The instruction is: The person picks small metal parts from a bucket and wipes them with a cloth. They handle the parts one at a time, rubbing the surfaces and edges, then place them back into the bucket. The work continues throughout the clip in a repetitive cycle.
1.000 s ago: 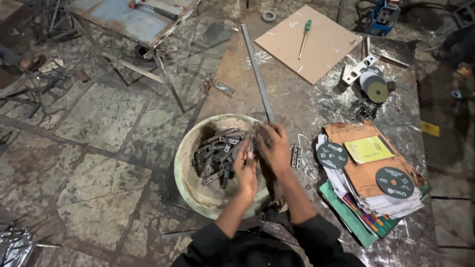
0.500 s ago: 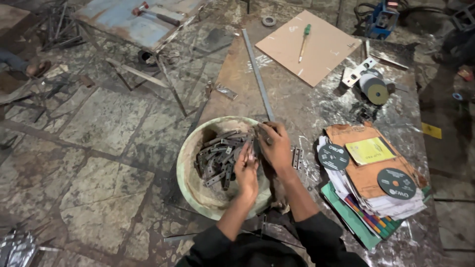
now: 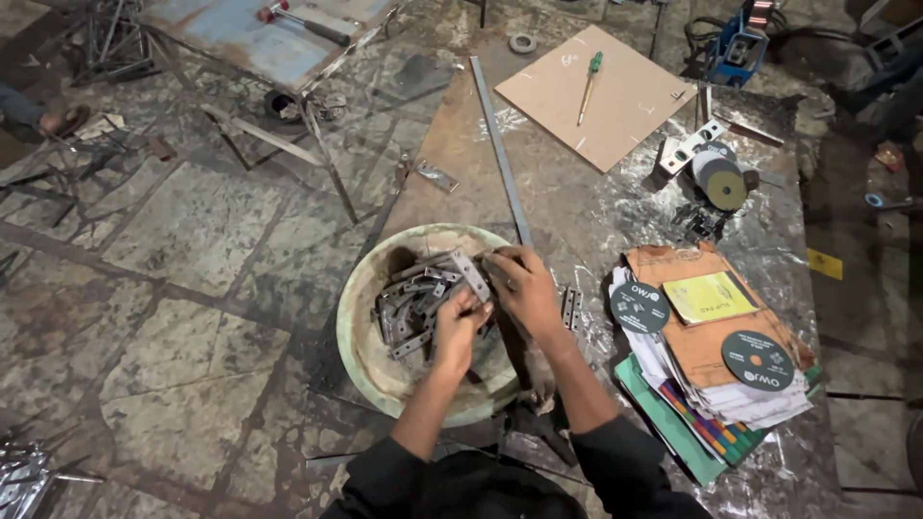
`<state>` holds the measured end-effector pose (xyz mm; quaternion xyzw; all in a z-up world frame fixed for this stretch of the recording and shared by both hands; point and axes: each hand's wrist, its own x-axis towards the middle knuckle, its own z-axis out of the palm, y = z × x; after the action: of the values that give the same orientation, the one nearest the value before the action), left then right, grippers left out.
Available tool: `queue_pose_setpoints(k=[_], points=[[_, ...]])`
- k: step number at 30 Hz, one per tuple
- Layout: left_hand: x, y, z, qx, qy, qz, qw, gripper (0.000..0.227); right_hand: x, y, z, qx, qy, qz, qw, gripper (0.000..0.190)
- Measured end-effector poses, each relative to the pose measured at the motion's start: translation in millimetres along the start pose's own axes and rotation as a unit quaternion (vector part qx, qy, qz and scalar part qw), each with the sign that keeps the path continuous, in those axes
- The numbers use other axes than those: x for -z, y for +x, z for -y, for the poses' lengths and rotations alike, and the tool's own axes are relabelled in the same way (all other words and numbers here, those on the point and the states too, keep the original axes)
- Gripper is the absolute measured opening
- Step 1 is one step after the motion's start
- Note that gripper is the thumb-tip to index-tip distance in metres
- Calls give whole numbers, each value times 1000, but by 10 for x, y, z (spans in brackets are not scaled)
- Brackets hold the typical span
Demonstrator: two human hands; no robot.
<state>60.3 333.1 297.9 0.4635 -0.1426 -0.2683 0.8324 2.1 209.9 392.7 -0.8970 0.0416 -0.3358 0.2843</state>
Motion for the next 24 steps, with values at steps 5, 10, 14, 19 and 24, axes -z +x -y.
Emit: queue_pose_setpoints(k=[5, 10, 14, 19, 24], points=[[-39, 20, -271, 41, 40, -15, 998, 53, -2, -302, 104, 15, 7, -31, 999, 42], [198, 77, 123, 34, 80, 6, 996, 49, 36, -255, 130, 8, 20, -64, 998, 43], [282, 120, 305, -6, 167, 72, 983, 41, 39, -98, 66, 46, 11, -25, 999, 44], [311, 208, 284, -5, 76, 72, 994, 37, 98, -180, 68, 49, 10, 14, 999, 41], [267, 251, 364, 42, 120, 141, 982, 48, 115, -127, 69, 28, 3, -7, 1000, 37]])
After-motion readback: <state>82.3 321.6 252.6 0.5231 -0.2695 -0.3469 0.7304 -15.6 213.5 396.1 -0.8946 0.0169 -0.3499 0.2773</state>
